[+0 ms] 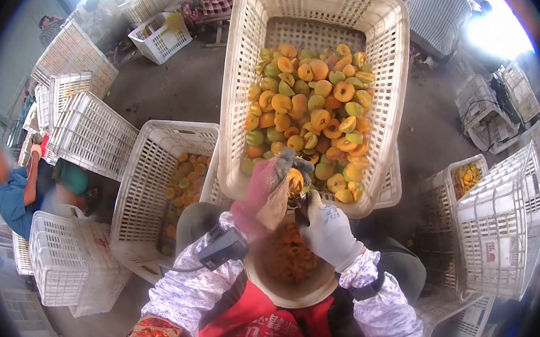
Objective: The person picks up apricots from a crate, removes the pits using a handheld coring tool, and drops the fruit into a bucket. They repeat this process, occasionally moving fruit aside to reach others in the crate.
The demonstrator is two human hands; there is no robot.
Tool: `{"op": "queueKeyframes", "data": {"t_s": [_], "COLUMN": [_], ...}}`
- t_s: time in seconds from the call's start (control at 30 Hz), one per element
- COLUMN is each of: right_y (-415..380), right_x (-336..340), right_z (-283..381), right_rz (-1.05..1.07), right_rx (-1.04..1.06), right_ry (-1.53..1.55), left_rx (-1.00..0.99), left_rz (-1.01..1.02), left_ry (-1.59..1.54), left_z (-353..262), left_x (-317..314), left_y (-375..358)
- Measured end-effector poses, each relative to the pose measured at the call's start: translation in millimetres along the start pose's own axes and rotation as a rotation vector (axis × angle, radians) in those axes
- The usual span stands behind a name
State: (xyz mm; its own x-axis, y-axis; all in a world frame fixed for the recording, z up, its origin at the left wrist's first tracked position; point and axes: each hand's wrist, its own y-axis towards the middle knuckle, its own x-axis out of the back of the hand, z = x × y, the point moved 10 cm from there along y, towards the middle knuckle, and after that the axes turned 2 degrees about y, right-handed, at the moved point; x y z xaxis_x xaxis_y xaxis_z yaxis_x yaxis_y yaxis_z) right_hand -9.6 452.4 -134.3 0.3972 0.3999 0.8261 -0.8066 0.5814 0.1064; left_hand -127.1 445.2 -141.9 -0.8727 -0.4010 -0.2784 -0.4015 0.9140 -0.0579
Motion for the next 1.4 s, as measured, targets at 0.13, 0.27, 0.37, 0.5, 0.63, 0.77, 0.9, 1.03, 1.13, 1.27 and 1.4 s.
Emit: {"op": "queueKeyframes", "data": {"t_s": [0.13, 0.27, 0.37, 0.5, 0.63, 0.77, 0.9, 1.03, 1.13, 1.27, 1.4], "right_y": [2.6, 0.1, -3.5, -13.4, -21.6, -38.2, -36.5, -44.3, -52.9, -81.2, -91.4], "right_x": [-4.5, -4.0, -1.7, -24.7, -32.8, -27.8, -40.7, -25.6, -7.1, -35.3, -55.3], "right_z": [-6.0, -2.3, 7.3, -0.3, 1.6, 11.9, 3.9, 7.7, 4.7, -38.7, -46.3], "right_rz": [0.06, 0.043, -0.032, 0.319, 0.596, 0.77, 0.633, 0.65, 0.436, 0.465, 0.571], "right_rx": [0.015, -0.047, 0.1, -0.216, -0.323, -0.529, -0.402, -0.31, 0.047, -0.083, -0.07], "right_ry": [0.387, 0.448, 0.346, 0.567, 1.022, 1.281, 1.019, 0.889, 0.338, -0.172, -0.301], "left_rx": [0.333, 0.269, 0.108, 0.241, -0.087, 0.133, 0.196, 0.197, -0.017, -0.195, -0.026], "left_rz": [0.108, 0.032, 0.075, -0.047, -0.096, 0.194, -0.039, -0.053, -0.014, -0.138, -0.313], "left_ry": [-0.186, -0.556, -0.538, -0.238, -0.134, -0.236, -0.074, -0.552, -0.728, -0.102, 0.923], "left_z": [15.8, 35.0, 14.1, 64.4, 28.0, 0.2, 7.6, 7.1, -29.9, -68.8, -90.7], "left_x": [-10.7, -4.6, -9.1, 21.2, 20.9, -26.9, -13.4, -2.6, 20.7, 123.5, 175.9], "left_y": [-2.2, 0.0, -7.0, -9.4, -12.6, -13.1, -17.1, -23.6, -27.5, -56.8, -63.6]}}
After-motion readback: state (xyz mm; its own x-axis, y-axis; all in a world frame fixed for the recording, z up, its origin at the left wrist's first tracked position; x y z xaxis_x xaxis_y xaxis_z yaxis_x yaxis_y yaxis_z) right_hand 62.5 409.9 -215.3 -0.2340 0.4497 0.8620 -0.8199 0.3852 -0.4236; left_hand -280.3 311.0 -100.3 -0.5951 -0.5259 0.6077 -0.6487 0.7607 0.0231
